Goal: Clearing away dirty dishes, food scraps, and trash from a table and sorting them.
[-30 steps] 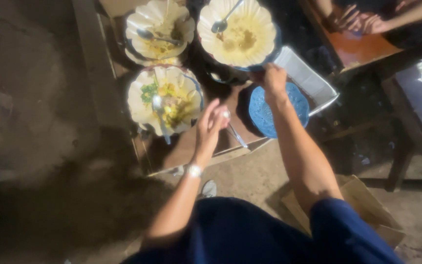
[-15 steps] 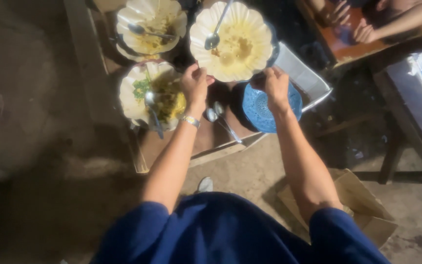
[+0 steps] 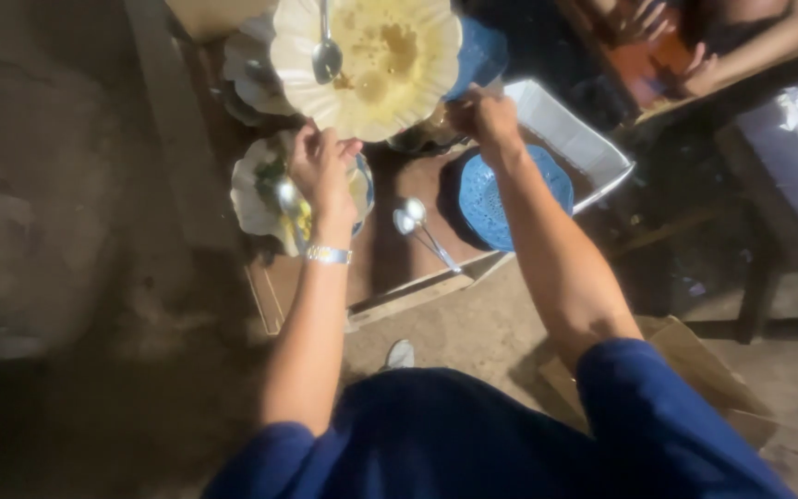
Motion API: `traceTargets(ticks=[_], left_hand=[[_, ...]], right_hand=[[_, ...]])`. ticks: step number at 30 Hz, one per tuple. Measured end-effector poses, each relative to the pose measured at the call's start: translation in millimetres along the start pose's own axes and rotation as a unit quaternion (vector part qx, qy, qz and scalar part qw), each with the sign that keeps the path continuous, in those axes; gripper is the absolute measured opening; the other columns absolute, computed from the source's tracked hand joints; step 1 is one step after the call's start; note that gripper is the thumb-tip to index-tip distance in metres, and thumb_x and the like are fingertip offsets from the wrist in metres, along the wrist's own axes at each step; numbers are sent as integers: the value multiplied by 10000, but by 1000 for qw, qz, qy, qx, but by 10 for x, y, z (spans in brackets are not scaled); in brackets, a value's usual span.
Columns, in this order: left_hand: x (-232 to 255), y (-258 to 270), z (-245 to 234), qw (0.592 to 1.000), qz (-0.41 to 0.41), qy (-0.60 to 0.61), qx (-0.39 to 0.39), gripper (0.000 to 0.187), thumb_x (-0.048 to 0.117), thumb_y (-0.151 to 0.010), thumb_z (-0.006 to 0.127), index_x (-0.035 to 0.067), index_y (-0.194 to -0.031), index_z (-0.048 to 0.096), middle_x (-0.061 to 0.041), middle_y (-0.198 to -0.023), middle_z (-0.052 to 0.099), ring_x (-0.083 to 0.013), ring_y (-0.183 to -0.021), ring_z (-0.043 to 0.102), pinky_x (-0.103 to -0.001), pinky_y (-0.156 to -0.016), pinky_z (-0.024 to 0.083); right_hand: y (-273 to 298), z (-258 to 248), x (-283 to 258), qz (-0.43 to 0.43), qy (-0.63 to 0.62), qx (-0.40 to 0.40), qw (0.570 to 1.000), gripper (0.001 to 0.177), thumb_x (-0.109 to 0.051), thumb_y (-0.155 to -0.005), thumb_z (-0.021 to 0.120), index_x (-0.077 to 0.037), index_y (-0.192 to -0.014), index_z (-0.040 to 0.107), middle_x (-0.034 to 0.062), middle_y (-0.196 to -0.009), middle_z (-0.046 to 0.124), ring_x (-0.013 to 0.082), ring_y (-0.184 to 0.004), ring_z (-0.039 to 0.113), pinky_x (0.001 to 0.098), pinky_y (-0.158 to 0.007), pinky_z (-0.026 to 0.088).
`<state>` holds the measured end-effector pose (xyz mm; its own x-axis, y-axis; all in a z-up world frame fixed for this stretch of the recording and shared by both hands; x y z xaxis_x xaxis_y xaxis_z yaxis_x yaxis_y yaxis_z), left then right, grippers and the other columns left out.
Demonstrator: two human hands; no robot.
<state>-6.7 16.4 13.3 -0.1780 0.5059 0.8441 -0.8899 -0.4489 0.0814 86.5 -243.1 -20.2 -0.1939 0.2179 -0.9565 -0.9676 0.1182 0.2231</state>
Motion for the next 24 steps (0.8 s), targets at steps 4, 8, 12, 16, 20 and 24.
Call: traceTargets(ticks=[4, 8, 12, 16, 20, 24], left_hand=[[-152, 144, -106, 1000, 8, -21, -11, 296, -1, -938, 638, -83, -1219, 598, -136, -955, 677, -200, -737, 706, -317, -688, 647], [-366, 517, -139, 998, -31, -11, -62, 294, 13, -968, 637, -83, -1240, 580, -120, -977, 677, -175, -746, 686, -299, -673, 619], [-572, 926, -204, 988, -99, -24, -115, 300, 17, -977, 629, -66, -1260, 577, -87, -1010, 675, -143, -735, 662, -279, -659, 589], [-712, 1309, -199, 975, -124, -72, -169, 286, 26, -990, 637, -62, -1259, 603, -92, -1007, 683, -132, -731, 656, -272, -657, 567], [-902, 1651, -150, 955, -167, -95, -225, 271, 80, -1006, 647, -50, -1243, 627, -104, -999, 690, -136, -769, 675, -276, -672, 574], [-1094, 1923, -194, 935, -266, -43, -230, 334, 257, -1079, 588, -7, -1280, 623, -86, -1043, 627, -142, -873, 632, -329, -764, 590]], right_hand=[[24, -71, 247, -38, -44, -28, 998, 279, -200, -1029, 593, 62, -1007, 687, 142, -815, 713, 202, -632, 724, 316, -555, 598], [465, -351, 435, -19, -50, 60, 997, 369, -313, -1022, 533, -19, -1150, 716, 113, -854, 730, 192, -591, 620, 328, -506, 493], [1276, -557, 297, 35, -263, 59, 963, 499, -405, -1015, 511, -53, -1356, 601, 83, -1277, 713, 220, -1138, 708, 397, -969, 586], [1764, -1058, 385, -53, -300, 41, 952, 604, -471, -1056, 457, -9, -1433, 549, 148, -1422, 617, 287, -1298, 597, 426, -1127, 482], [2159, -1524, 527, 9, -258, 152, 954, 543, -409, -1051, 446, -20, -1414, 553, 140, -1381, 641, 283, -1247, 627, 417, -1079, 508], [2485, -1816, 735, 6, -234, 150, 960, 505, -352, -1051, 457, -2, -1402, 553, 135, -1378, 647, 277, -1250, 631, 420, -1090, 509]])
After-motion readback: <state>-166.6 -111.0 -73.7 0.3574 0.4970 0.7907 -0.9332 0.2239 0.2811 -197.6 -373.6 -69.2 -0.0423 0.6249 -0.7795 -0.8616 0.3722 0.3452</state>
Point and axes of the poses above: each hand's wrist, its own y-axis away from the middle knuckle, its own z-axis out of the palm, x = y × z, the point moved 1 cm from there along -y, towards the middle knuckle
